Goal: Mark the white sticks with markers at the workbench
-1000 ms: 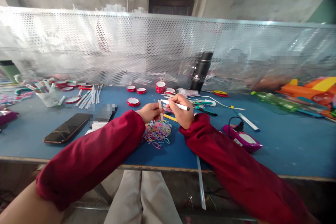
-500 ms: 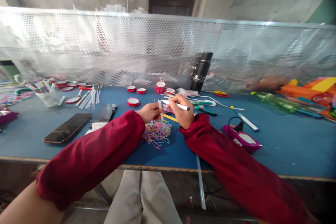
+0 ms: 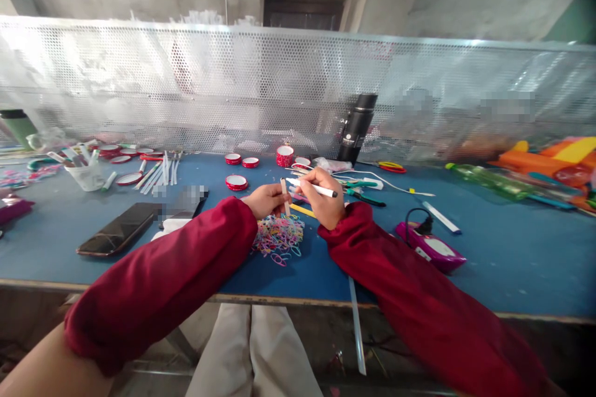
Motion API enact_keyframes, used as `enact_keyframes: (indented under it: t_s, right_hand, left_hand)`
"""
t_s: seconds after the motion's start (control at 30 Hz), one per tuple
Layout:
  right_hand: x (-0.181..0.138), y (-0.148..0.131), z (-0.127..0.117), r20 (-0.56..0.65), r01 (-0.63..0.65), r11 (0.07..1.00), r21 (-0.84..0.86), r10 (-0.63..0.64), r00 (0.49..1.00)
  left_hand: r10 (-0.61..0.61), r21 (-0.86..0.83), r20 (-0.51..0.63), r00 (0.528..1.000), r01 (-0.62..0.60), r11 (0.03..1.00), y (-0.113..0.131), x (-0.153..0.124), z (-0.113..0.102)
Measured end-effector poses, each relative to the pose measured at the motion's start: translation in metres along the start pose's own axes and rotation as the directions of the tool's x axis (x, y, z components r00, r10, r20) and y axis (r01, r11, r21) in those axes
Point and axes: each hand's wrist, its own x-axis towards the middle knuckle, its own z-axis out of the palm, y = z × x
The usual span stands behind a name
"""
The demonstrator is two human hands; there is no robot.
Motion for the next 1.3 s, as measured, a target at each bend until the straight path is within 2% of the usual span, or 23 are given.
enact_keyframes:
  t_s: [1.3]
  right_hand:
    - [-0.0014,0.0055,0.0015,0.027,-0.039,0.999,0.012,0.039,0.999]
  left_hand:
    - [-0.013,-0.027,0.001,1.0,0.013,1.0,-0.0036,0.0013,0.0008]
